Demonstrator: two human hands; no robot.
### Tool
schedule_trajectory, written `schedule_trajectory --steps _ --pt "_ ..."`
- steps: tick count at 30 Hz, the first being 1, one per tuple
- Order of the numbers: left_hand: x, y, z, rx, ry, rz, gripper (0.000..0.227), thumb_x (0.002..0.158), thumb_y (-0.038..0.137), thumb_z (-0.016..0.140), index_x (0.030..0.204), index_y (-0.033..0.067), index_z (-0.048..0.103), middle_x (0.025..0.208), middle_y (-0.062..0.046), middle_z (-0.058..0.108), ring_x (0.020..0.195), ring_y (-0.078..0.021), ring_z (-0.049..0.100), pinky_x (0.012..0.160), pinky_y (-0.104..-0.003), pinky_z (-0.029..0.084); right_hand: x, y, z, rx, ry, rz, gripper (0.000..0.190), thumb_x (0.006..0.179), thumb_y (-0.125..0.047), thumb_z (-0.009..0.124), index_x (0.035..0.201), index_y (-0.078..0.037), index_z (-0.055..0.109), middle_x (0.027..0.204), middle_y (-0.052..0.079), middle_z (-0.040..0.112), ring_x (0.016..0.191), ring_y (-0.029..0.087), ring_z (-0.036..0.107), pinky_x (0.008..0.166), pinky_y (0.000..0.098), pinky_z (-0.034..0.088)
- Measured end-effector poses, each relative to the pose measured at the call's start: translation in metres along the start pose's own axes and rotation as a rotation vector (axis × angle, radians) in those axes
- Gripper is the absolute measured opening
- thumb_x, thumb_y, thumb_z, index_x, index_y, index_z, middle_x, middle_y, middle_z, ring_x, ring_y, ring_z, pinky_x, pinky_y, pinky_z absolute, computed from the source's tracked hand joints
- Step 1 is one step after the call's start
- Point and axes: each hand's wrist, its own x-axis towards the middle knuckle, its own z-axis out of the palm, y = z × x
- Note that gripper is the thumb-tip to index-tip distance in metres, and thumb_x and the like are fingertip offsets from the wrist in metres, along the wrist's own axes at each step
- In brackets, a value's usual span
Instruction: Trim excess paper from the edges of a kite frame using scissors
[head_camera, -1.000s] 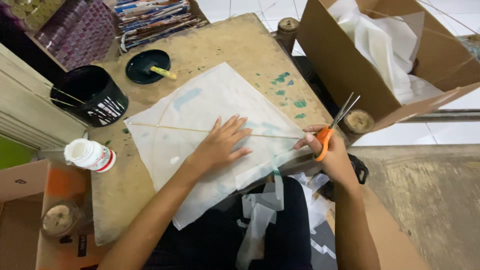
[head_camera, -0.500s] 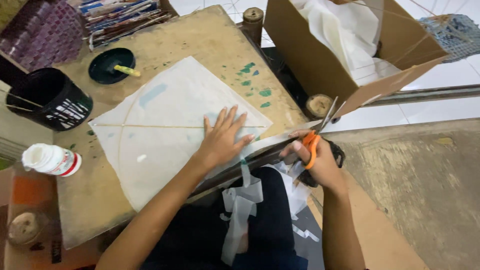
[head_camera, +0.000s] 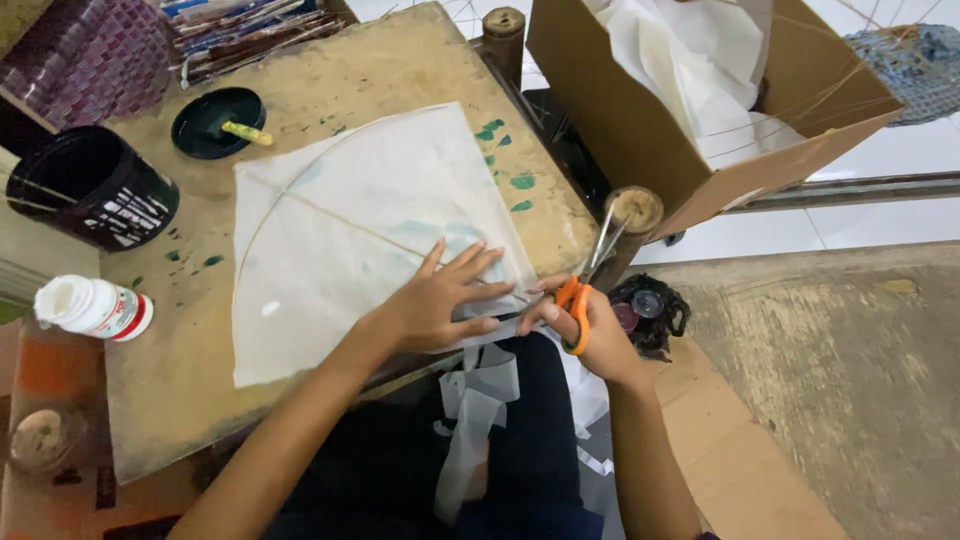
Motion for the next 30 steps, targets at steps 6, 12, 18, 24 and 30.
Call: schedule_trajectory --steps 6,12,18,24,30 --pt "-0.005 -0.014 -0.007 0.085 0.18 -0.102 0.057 0.102 0.06 0.042 0.148 0.0264 0.05 0.159 -0.011 0.039 0.15 -0.0336 0.032 0.116 -0.071 0.022 0.0 0.012 0.015 0.069 -0.051 -0.039 0.037 0.099 -0.027 0.063 0.122 0.002 0.058 0.082 0.016 0.078 0.084 0.018 0.07 0.087 0.0325 0.05" --pt "-0.002 -0.028 0.015 0.204 0.123 -0.173 0.055 0.101 0.055 0.047 0.15 0.0305 0.046 0.162 -0.014 0.033 0.152 -0.0382 0.025 0.112 -0.078 0.019 -0.012 0.004 0.024 0.022 0.087 -0.026 0.035 0.097 -0.022 0.065 0.117 0.006 0.059 0.08 0.018 0.077 0.082 0.022 0.07 0.088 0.0361 0.05" --pt "-0.01 -0.038 0.011 0.174 0.1 -0.216 0.058 0.097 0.054 0.055 0.149 0.0291 0.049 0.165 -0.013 0.029 0.154 -0.0383 0.022 0.112 -0.08 0.016 -0.033 0.018 0.027 -0.018 0.136 -0.016 0.035 0.097 -0.021 0.065 0.119 0.006 0.058 0.08 0.017 0.077 0.085 0.023 0.07 0.09 0.0367 0.05" --pt "-0.008 0.002 0.02 0.063 0.191 -0.335 0.06 0.101 0.058 0.044 0.147 0.021 0.052 0.163 -0.016 0.034 0.153 -0.0373 0.025 0.117 -0.074 0.011 -0.059 0.045 0.046 0.04 0.035 0.063 0.041 0.099 -0.033 0.061 0.121 0.002 0.06 0.08 0.013 0.078 0.081 0.016 0.066 0.084 0.0341 0.048" --pt "-0.001 0.012 0.037 0.166 0.211 -0.376 0.063 0.102 0.056 0.042 0.152 0.0177 0.047 0.163 -0.017 0.033 0.154 -0.0364 0.022 0.119 -0.071 0.011 -0.084 0.078 0.049 0.13 -0.128 0.151 0.052 0.098 -0.047 0.057 0.124 -0.002 0.055 0.075 0.011 0.076 0.074 0.014 0.065 0.074 0.0299 0.045"
